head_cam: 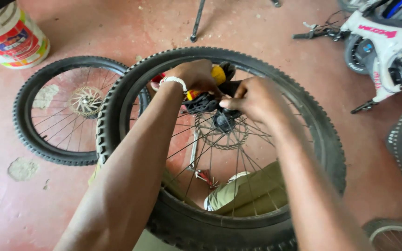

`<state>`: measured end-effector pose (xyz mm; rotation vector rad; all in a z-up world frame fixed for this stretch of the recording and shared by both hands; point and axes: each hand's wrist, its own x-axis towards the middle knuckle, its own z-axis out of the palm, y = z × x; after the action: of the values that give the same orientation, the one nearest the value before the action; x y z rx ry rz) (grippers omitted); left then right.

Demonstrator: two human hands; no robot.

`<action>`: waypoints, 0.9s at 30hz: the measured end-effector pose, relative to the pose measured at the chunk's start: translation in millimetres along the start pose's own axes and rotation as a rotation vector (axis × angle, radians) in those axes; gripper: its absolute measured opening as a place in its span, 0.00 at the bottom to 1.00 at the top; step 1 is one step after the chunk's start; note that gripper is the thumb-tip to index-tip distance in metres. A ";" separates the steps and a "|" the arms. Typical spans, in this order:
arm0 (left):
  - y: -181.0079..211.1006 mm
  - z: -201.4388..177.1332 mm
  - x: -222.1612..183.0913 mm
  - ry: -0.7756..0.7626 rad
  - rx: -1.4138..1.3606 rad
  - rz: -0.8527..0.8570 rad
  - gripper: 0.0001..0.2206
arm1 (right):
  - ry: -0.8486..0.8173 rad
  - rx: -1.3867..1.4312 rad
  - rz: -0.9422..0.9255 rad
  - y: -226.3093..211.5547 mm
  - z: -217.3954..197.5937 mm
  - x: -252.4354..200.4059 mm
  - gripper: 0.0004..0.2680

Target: Applying lubricant and performing maintenance on a bicycle wheel hub using wrenches and a cleaning rag.

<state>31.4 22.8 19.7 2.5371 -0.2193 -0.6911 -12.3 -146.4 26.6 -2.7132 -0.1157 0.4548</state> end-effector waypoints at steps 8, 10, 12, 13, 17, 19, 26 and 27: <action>-5.5 4.5 -0.6 0.074 -0.055 -0.028 0.27 | 0.294 0.147 -0.283 14.3 28.4 -1.3 0.06; -13.5 28.6 24.7 0.098 -0.038 -0.030 0.29 | 0.284 0.162 -0.278 21.3 32.4 -3.6 0.07; -17.8 39.6 37.0 0.126 -0.019 -0.041 0.30 | 0.271 0.180 -0.281 23.6 31.4 -0.2 0.08; -17.0 42.3 35.5 0.188 -0.060 -0.057 0.30 | 0.244 0.266 -0.269 23.7 29.5 1.1 0.08; -1.2 51.2 6.7 0.316 -0.123 -0.099 0.29 | 0.167 0.420 -0.244 33.5 27.7 4.9 0.12; -5.6 55.6 13.3 0.339 -0.125 -0.107 0.31 | 0.136 0.454 -0.248 31.0 22.3 0.5 0.12; -14.0 44.3 16.1 0.240 -0.272 0.020 0.37 | 0.160 0.642 -0.156 41.0 29.1 -2.5 0.12; -9.5 41.4 14.9 0.238 -0.272 0.030 0.37 | 0.168 0.639 -0.151 40.2 25.5 -1.8 0.12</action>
<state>23.2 9.3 -22.5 2.3225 -0.0743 -0.3738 -21.6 -174.6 -10.7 -2.0837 -0.1058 0.1738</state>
